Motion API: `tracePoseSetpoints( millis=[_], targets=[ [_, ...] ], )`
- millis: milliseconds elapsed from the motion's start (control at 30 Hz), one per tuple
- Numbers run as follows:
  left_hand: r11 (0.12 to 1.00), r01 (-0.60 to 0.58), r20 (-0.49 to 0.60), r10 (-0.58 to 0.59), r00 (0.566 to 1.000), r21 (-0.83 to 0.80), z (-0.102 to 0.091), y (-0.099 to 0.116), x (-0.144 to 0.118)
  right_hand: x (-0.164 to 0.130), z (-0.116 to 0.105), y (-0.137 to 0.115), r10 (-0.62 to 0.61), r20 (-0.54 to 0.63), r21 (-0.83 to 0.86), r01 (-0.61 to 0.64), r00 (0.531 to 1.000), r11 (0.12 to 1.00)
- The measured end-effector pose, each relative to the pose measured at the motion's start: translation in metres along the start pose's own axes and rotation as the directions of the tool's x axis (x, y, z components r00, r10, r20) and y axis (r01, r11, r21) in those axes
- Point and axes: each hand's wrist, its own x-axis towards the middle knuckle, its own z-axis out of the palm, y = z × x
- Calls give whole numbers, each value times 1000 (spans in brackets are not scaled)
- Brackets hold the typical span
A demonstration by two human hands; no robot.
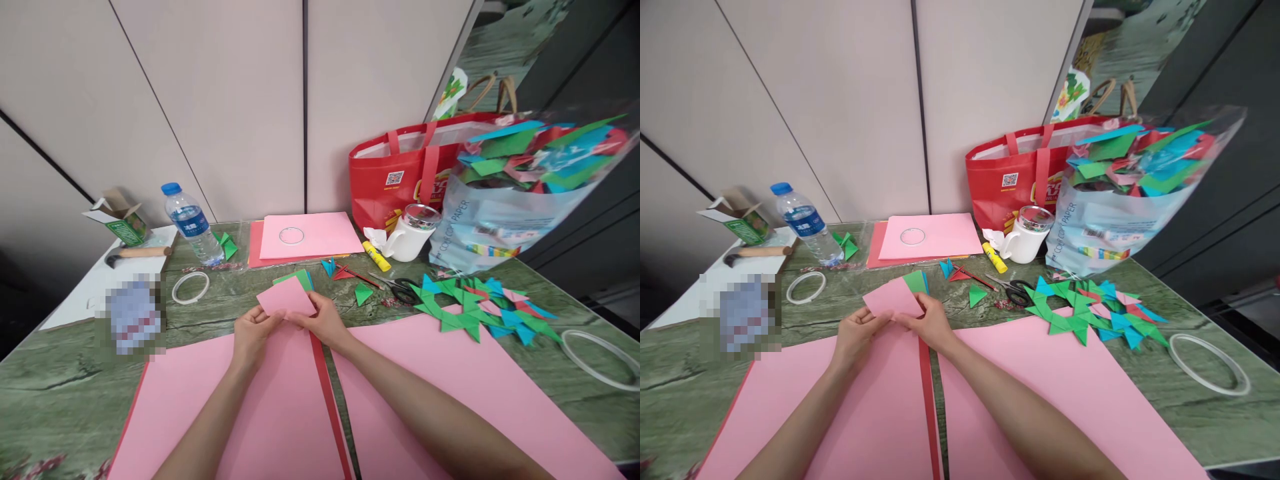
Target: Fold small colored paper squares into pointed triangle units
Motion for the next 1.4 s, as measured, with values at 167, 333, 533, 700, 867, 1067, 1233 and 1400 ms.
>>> tracePoseSetpoints(
  millis=[167, 333, 533, 700, 867, 1067, 1233, 1400],
  targets=[
    [1000, 13, 25, -12, 1000, -15, 0, -1, -1, 0, 0, -2, -53, 6, -68, 53, 999, 996],
    [1000, 17, 25, -17, 1000, -26, -2, -4, 1, 0, -1, -4, -108, 18, -104, 109, 994, 989],
    [999, 7, 12, -6, 1000, -38, 0, -4, 0, 1, -1, -2, -80, -6, -108, 79, 997, 991],
    [999, -1, 19, 2, 1000, -43, 2, -3, -2, 0, 1, -1, -108, -30, -117, 104, 994, 988],
    [1000, -5, -5, 5, 1000, -16, 3, -5, -3, -1, 1, -1, -203, -53, -245, 184, 978, 952],
    [1000, -7, -5, 7, 1000, 8, 4, -8, -5, -1, 3, 2, -198, -50, -306, 174, 979, 936],
    [999, -1, 0, 1, 1000, 46, 3, -8, -6, -1, 4, 3, -189, -44, -325, 165, 981, 931],
    [1000, 13, -18, -13, 1000, 3, 2, -7, -3, 1, 2, 3, -197, -20, -249, 186, 980, 951]
  ],
)
